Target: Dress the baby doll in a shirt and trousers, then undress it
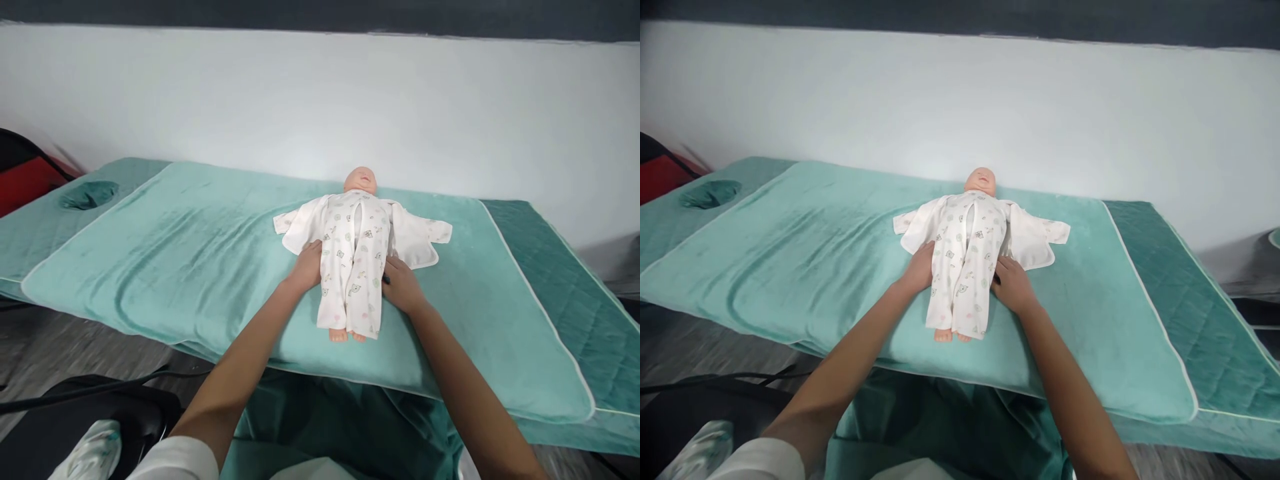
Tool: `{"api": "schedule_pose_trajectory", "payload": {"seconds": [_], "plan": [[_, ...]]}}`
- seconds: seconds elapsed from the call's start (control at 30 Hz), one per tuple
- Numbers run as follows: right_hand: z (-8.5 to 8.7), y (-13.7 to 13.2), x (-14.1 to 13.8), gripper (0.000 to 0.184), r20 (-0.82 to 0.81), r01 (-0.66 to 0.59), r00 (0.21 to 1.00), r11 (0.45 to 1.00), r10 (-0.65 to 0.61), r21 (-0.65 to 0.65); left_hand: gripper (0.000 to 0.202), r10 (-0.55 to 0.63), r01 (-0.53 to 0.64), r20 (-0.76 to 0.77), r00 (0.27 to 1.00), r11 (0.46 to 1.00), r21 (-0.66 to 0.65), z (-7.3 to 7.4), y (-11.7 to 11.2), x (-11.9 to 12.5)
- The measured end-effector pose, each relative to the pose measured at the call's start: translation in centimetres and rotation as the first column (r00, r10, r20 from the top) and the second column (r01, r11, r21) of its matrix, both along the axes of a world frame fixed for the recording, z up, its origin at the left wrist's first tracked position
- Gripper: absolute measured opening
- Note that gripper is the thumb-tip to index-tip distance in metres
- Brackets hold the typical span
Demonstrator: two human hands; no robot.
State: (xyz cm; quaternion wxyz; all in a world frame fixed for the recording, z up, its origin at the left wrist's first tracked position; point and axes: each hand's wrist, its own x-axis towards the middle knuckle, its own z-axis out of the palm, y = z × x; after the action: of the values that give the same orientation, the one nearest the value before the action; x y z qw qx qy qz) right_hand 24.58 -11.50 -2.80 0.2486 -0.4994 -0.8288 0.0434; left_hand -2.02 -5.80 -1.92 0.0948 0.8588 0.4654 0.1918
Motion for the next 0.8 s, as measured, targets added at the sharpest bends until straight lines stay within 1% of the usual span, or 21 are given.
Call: {"api": "schedule_pose_trajectory", "payload": {"seconds": [0.1,0.2,0.3,0.37,0.43,0.5,0.53,0.57,0.6,0.63,0.67,0.73,0.8], "plan": [[-0.1,0.0,0.1,0.015,0.015,0.008,1.0,1.0,-0.008,-0.005,0.013,-0.008,0.018,-0.12,0.993,0.996,0.082,-0.1,-0.7,-0.3],[-0.1,-0.1,0.3,0.015,0.014,0.028,0.999,1.0,-0.028,0.001,0.008,-0.043,0.058,-0.135,0.99,0.992,0.11,-0.1,-1.5,-0.8],[0.1,-0.5,0.3,0.012,0.032,0.009,0.999,1.0,-0.009,0.002,0.005,-0.038,0.052,-0.141,0.989,0.993,0.103,-0.2,-2.4,-1.2],[0.4,-1.0,0.2,0.01,0.039,-0.021,0.999,1.0,0.02,0.013,0.01,-0.018,0.031,-0.138,0.99,0.995,0.093,-0.3,-3.0,-1.5],[0.7,-1.5,0.1,0.015,0.016,-0.042,0.999,0.999,0.042,0.025,0.014,0.021,-0.012,-0.105,0.994,0.996,0.092,-0.5,-3.3,-1.7],[1.0,-1.9,0.3,0.018,-0.073,-0.041,0.996,0.999,0.042,0.017,0.018,0.087,-0.083,-0.036,0.996,0.992,0.096,-0.7,-3.2,-2.0],[1.0,-1.9,0.6,0.018,-0.143,-0.019,0.99,1.0,0.02,0.009,0.02,0.128,-0.129,0.013,0.992,0.987,0.094,-0.9,-3.0,-2.2],[0.9,-1.7,1.1,0.017,-0.219,0.025,0.975,1.0,-0.024,0.003,0.021,0.176,-0.181,0.066,0.982,0.98,0.086,-1.0,-2.7,-2.5],[0.8,-1.5,1.9,0.016,-0.291,0.097,0.952,0.995,-0.092,0.003,0.021,0.233,-0.243,0.118,0.965,0.967,0.072,-1.2,-2.3,-2.8],[0.6,-1.1,2.8,0.016,-0.346,0.195,0.921,0.981,-0.18,0.009,0.021,0.3,-0.312,0.159,0.941,0.949,0.054,-1.3,-1.8,-3.2],[0.4,-0.6,3.9,0.017,-0.376,0.309,0.883,0.951,-0.28,0.017,0.02,0.377,-0.389,0.182,0.908,0.921,0.034,-1.4,-1.3,-3.6],[0.0,0.4,6.1,0.023,-0.357,0.523,0.801,0.852,-0.48,0.026,0.023,0.533,-0.541,0.178,0.827,0.841,-0.005,-1.5,-0.2,-4.4],[-0.2,1.3,7.9,0.032,-0.26,0.661,0.721,0.75,-0.642,-0.016,0.03,0.651,-0.653,0.153,0.743,0.756,-0.046,-1.6,0.8,-5.1]]}}
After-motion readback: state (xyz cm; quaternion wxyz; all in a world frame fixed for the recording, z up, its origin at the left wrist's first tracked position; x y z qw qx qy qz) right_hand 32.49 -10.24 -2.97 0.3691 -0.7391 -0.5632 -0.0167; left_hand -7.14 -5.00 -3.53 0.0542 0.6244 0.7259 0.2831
